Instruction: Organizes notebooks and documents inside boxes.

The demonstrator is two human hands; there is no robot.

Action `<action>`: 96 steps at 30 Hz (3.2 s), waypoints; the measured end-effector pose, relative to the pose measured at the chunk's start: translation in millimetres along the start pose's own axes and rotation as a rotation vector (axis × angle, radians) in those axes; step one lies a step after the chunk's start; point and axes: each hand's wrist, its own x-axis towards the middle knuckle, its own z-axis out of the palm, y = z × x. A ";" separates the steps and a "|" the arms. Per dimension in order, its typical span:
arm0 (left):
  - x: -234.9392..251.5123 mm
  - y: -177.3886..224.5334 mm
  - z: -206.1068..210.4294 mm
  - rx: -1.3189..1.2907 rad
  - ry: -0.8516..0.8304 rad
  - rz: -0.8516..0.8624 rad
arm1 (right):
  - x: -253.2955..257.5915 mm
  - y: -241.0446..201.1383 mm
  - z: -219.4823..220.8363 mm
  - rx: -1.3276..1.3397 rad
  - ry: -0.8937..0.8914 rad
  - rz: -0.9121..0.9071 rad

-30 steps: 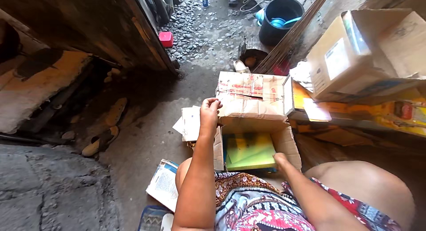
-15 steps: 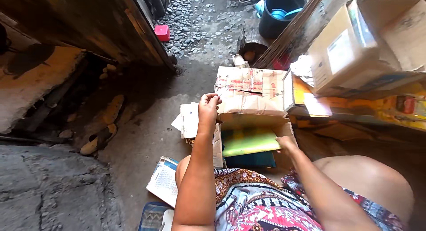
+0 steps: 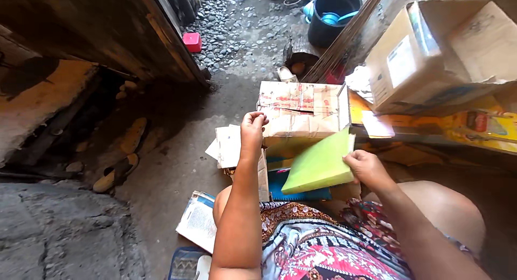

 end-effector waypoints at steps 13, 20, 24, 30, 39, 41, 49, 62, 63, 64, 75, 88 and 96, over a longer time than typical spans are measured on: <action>-4.2 -2.3 0.7 0.013 -0.019 0.011 | -42.9 -60.0 -80.3 -0.070 0.147 -0.533; -4.4 0.5 -1.2 -0.001 -0.019 0.000 | -31.6 -101.7 -86.9 0.020 0.349 -0.509; -8.4 -3.3 -3.9 0.058 -0.055 0.021 | 15.0 -92.2 -48.9 0.169 0.417 -0.486; -6.8 -0.4 -0.4 0.070 -0.038 0.024 | 57.9 -40.7 49.2 0.191 0.389 -0.390; -5.2 -19.4 5.3 0.291 -0.128 0.006 | 29.9 42.3 141.9 0.666 0.092 0.122; -3.1 -28.9 8.5 0.361 -0.177 0.000 | 36.3 48.8 142.1 0.752 0.073 0.213; -0.4 -49.7 28.4 0.737 -0.333 -0.036 | 54.3 56.3 129.1 0.853 -0.149 0.181; -3.2 -48.9 56.9 0.496 -0.199 -0.066 | 60.2 47.3 133.7 -0.044 -0.174 -0.343; -3.1 -44.6 54.5 0.454 -0.161 -0.077 | 54.7 41.4 129.0 -0.132 -0.200 -0.351; -2.4 -41.6 51.3 0.427 -0.129 -0.080 | 50.6 37.4 126.0 -0.204 -0.221 -0.363; -18.9 -37.1 36.2 0.503 -0.105 0.040 | 41.7 42.7 149.5 -0.477 -0.263 -0.664; -13.2 -23.5 -4.7 1.204 -0.021 -0.174 | 47.6 40.5 145.3 -0.507 -0.330 -0.540; -14.8 -15.3 -25.1 1.359 -0.018 -0.283 | 80.0 28.5 88.4 -0.467 -0.642 -0.195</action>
